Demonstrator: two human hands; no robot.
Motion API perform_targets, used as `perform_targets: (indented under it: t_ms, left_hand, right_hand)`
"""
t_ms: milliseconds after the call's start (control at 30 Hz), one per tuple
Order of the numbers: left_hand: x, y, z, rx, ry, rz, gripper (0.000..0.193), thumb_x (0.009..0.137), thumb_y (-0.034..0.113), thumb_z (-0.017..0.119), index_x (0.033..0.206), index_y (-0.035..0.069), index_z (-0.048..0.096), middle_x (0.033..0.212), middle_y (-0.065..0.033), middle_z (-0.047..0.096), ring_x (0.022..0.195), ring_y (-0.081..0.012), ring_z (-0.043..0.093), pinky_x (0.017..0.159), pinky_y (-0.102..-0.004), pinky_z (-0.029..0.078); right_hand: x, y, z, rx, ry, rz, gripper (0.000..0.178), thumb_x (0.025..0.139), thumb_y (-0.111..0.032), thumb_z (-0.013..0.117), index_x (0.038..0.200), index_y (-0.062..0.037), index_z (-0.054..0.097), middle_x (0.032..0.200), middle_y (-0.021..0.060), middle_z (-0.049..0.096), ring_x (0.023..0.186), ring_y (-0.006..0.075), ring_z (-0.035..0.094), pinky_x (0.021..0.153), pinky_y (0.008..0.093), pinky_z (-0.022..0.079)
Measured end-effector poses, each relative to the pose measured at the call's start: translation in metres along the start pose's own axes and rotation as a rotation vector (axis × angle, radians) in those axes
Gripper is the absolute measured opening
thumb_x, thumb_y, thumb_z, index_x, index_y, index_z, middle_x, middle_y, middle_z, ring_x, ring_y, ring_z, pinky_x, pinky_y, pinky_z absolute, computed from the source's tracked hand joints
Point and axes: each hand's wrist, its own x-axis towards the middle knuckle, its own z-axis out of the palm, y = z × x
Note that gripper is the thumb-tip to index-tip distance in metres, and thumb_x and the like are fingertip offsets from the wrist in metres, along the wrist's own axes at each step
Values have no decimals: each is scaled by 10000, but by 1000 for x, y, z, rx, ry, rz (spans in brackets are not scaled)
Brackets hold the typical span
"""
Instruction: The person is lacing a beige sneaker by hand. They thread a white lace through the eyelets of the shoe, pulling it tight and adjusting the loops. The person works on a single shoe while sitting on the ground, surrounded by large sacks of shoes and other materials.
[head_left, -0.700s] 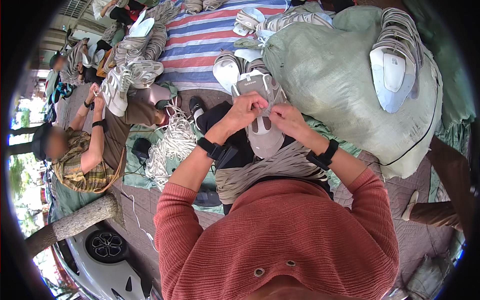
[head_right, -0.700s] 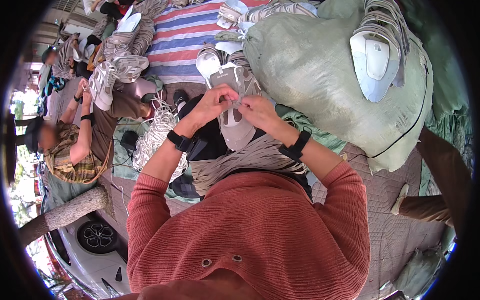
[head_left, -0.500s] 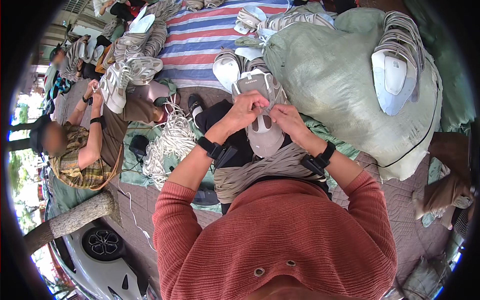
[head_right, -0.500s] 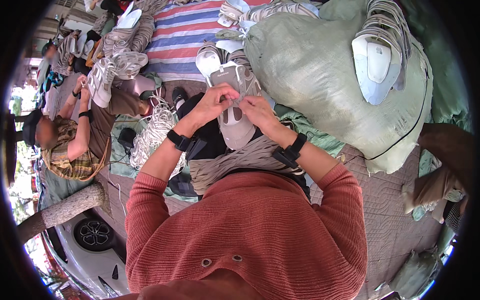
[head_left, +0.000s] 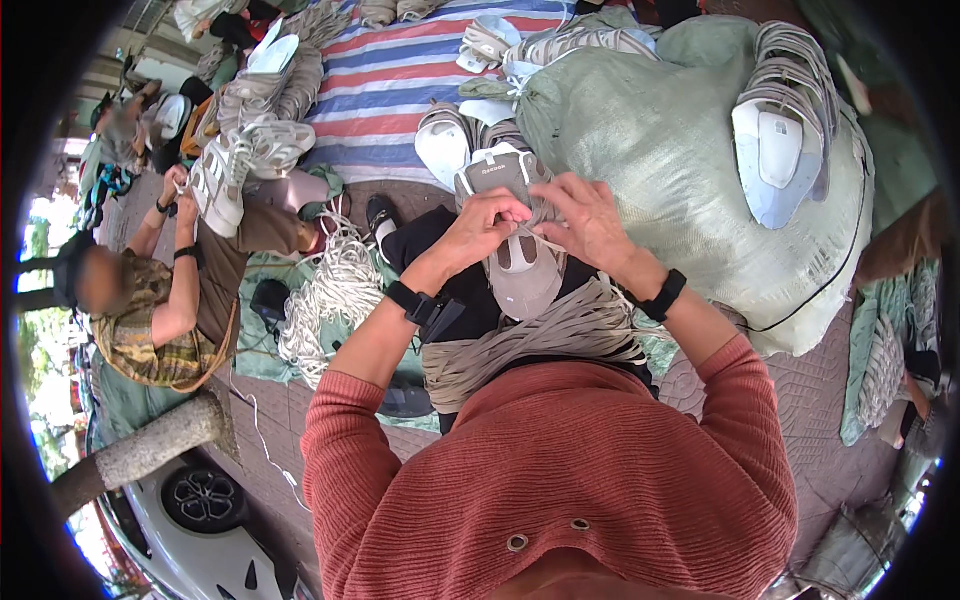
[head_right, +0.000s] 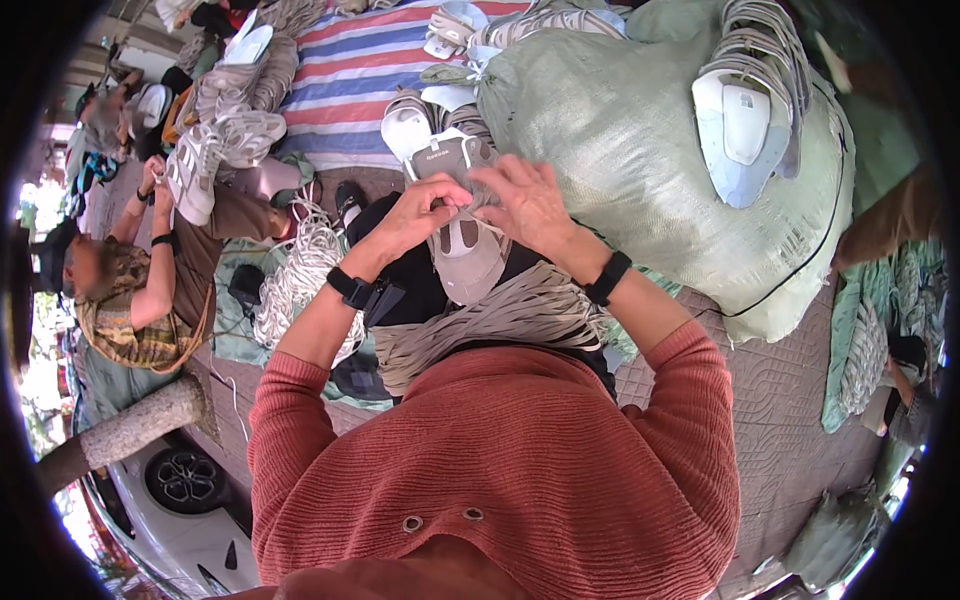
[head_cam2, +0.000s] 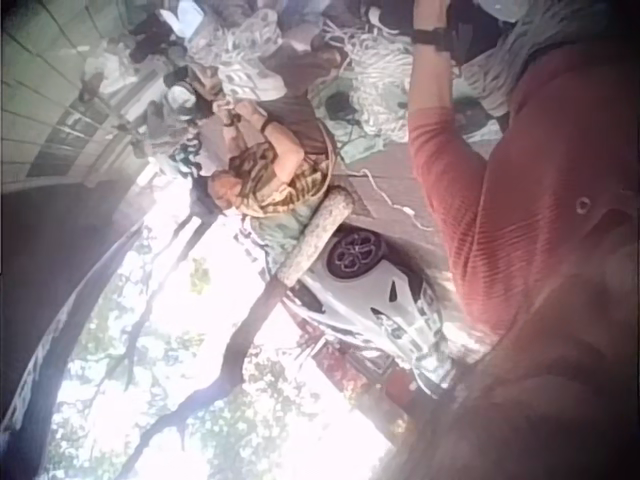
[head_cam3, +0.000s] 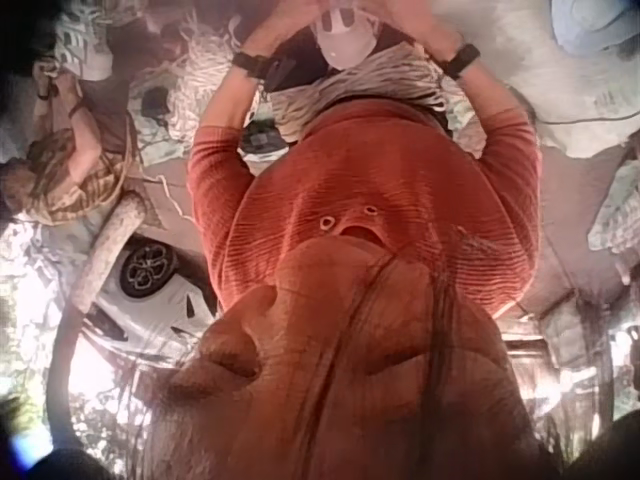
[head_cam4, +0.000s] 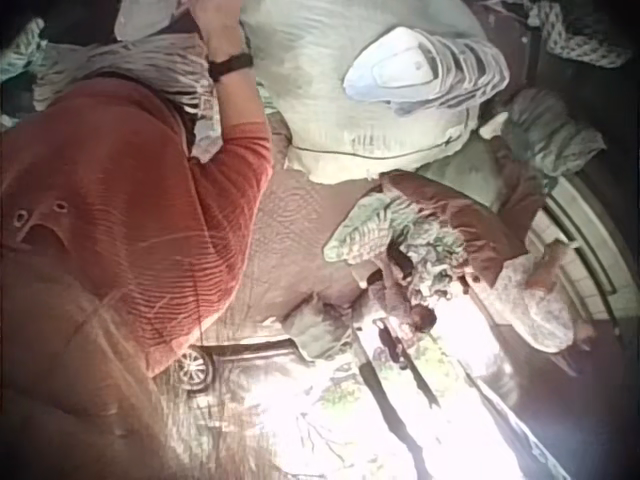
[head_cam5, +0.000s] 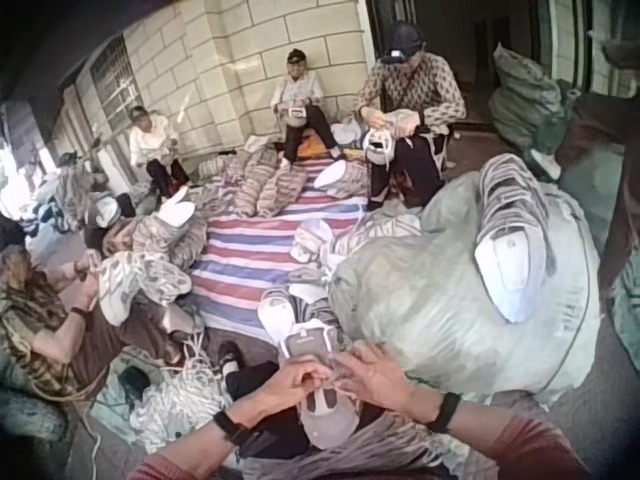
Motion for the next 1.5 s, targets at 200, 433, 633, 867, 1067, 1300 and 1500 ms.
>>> perform_targets:
  t_ms: [200,433,633,867,1067,1300,1500]
  left_hand:
    - [-3,-13,-1,91,91,112,107,929,107,595,962,19,647,870,-87,559,819,-221,552,734,-330,449]
    - [23,-11,-5,341,58,167,94,776,-18,683,850,32,711,768,-85,582,689,-198,590,614,-314,464]
    - [24,-11,-16,331,-60,-17,95,767,-7,702,852,32,714,812,-64,594,678,-167,591,607,-304,467]
    - [19,3,-11,596,54,184,95,769,42,686,863,36,668,862,-115,594,767,-329,617,676,-406,495]
    - [-1,-48,-163,1130,740,361,143,879,76,483,920,16,607,907,-191,598,794,-374,581,727,-457,465]
    - [-351,34,-494,1358,1711,121,558,784,448,558,820,-97,673,675,-227,668,661,-360,653,589,-459,504]
    - [-306,-43,-392,1260,1114,-223,318,814,102,639,1123,27,640,896,-125,675,760,-238,642,705,-369,510]
  right_hand:
    - [32,19,7,-174,-133,-320,253,754,-308,712,973,-211,631,936,61,531,906,259,555,827,438,400]
    - [38,28,-5,209,-425,-143,241,746,-204,717,950,-179,591,971,67,491,996,260,549,848,461,350]
    - [40,13,1,196,-378,-151,237,748,-193,708,918,-125,558,978,64,497,973,267,563,807,468,409]
    - [42,20,-3,234,-321,-241,231,755,-203,692,887,-95,537,951,82,499,930,293,568,737,458,454]
    - [36,32,-7,196,-289,-291,119,750,-152,607,839,-126,532,896,72,495,806,303,573,626,443,460]
    - [47,19,-8,358,-406,-238,72,895,-153,579,961,-126,570,975,82,502,899,302,571,768,418,446]
    - [54,33,-8,474,-480,-173,119,913,-83,534,1018,-106,583,989,89,485,912,294,549,794,398,433]
